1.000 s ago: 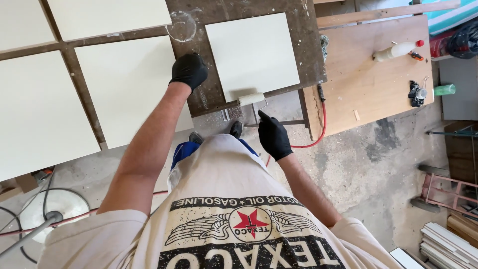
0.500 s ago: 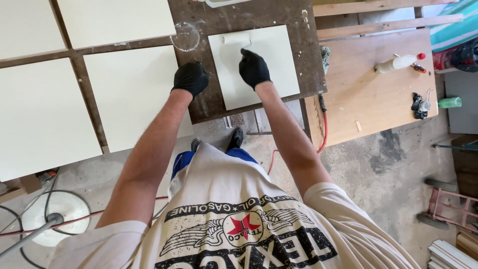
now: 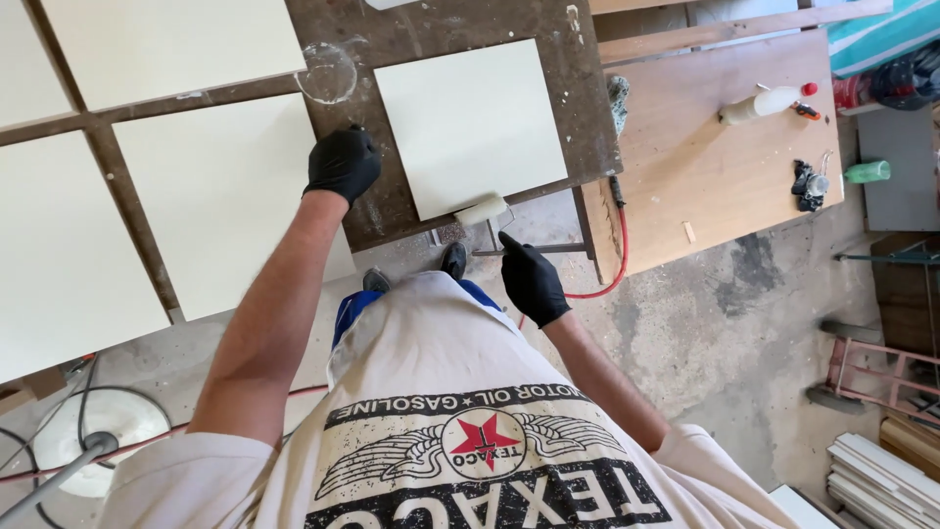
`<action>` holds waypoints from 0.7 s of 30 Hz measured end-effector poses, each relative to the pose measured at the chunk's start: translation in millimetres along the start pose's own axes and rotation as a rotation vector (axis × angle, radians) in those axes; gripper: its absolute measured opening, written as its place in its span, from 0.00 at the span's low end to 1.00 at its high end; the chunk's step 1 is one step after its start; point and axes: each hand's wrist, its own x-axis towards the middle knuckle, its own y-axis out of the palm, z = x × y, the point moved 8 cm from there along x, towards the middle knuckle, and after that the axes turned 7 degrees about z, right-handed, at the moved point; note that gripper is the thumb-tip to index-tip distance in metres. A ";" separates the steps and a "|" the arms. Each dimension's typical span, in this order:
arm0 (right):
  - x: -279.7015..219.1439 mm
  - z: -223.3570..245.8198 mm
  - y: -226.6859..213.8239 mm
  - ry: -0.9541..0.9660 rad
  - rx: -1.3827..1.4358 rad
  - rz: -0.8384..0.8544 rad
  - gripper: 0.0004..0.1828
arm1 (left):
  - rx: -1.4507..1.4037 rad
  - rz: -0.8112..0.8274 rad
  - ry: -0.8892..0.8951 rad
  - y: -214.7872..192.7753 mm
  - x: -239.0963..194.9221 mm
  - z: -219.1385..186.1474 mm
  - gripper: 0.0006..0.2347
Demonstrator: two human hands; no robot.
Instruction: Applying paint to small square wooden panels using a foam roller and arranging them on a drying surface.
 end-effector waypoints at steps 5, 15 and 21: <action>9.8 -25.0 -17.2 0.119 0.122 -0.041 0.28 | 0.032 -0.002 0.017 0.6 -6.8 -5.1 0.12; 218.6 -53.6 26.3 -0.082 0.660 0.099 0.26 | -0.042 -0.019 -0.008 3.5 1.3 6.1 0.09; 292.9 -62.0 47.0 -0.041 0.283 -0.062 0.25 | 0.006 -0.038 -0.034 8.5 0.1 7.5 0.12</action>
